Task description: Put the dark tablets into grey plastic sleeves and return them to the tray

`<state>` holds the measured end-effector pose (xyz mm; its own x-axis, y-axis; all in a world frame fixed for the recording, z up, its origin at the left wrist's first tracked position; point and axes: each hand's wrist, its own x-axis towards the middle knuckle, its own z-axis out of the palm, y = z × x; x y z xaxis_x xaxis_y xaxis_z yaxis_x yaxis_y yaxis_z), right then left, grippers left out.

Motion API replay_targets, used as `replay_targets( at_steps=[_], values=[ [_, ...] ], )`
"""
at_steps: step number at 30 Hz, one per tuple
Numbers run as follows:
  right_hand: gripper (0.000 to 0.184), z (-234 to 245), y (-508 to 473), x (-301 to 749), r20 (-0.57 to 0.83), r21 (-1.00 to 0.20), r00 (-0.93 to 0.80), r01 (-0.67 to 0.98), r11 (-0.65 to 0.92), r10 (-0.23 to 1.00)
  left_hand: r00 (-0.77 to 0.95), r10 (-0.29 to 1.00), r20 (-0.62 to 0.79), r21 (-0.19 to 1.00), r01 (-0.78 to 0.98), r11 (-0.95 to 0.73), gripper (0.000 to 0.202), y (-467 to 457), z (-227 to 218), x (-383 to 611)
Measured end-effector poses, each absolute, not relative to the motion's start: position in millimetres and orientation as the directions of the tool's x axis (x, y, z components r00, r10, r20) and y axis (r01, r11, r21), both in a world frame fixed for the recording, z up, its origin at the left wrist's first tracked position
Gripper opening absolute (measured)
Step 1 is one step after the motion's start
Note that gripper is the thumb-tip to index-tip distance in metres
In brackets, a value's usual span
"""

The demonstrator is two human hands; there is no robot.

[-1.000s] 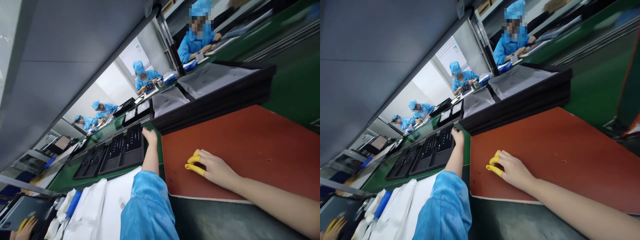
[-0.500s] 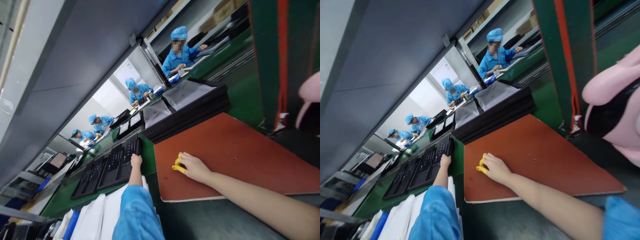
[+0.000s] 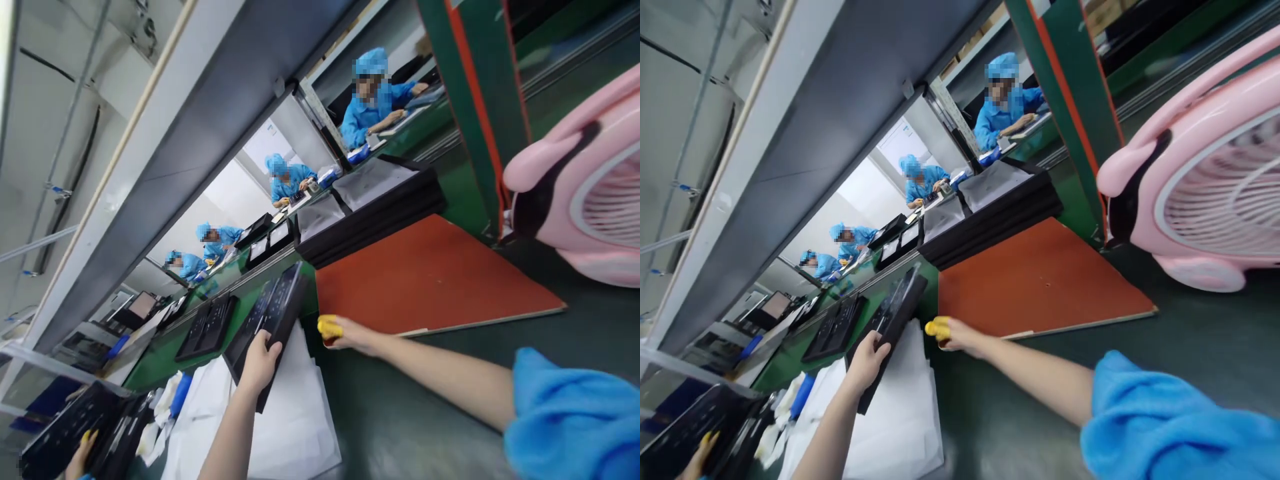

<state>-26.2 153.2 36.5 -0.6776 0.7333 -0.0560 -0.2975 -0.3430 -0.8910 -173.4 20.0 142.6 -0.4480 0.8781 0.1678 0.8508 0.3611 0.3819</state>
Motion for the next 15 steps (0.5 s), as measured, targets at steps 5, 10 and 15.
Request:
replay_targets(
  at_steps=[5, 10, 15],
  values=[
    [0.011, 40, 89, -63, -0.244, -0.695, -0.616, -0.428, -0.578, 0.749, -0.274, 0.96, 0.051, 0.521, 0.828, 0.208, 0.006, -1, 118, -134],
    [0.008, 25, 95, -14, -0.309, -0.604, -0.562, -0.508, -0.615, 0.768, -0.712, 0.633, 0.305, 0.767, 0.577, 0.28, 0.025, -3, 86, -193],
    [0.013, 12, 112, 78, -0.287, -0.621, -0.505, -0.549, -0.56, 0.814, -0.922, 0.372, 0.11, 0.954, 0.203, 0.22, 0.037, -3, 56, -244]
  ],
)
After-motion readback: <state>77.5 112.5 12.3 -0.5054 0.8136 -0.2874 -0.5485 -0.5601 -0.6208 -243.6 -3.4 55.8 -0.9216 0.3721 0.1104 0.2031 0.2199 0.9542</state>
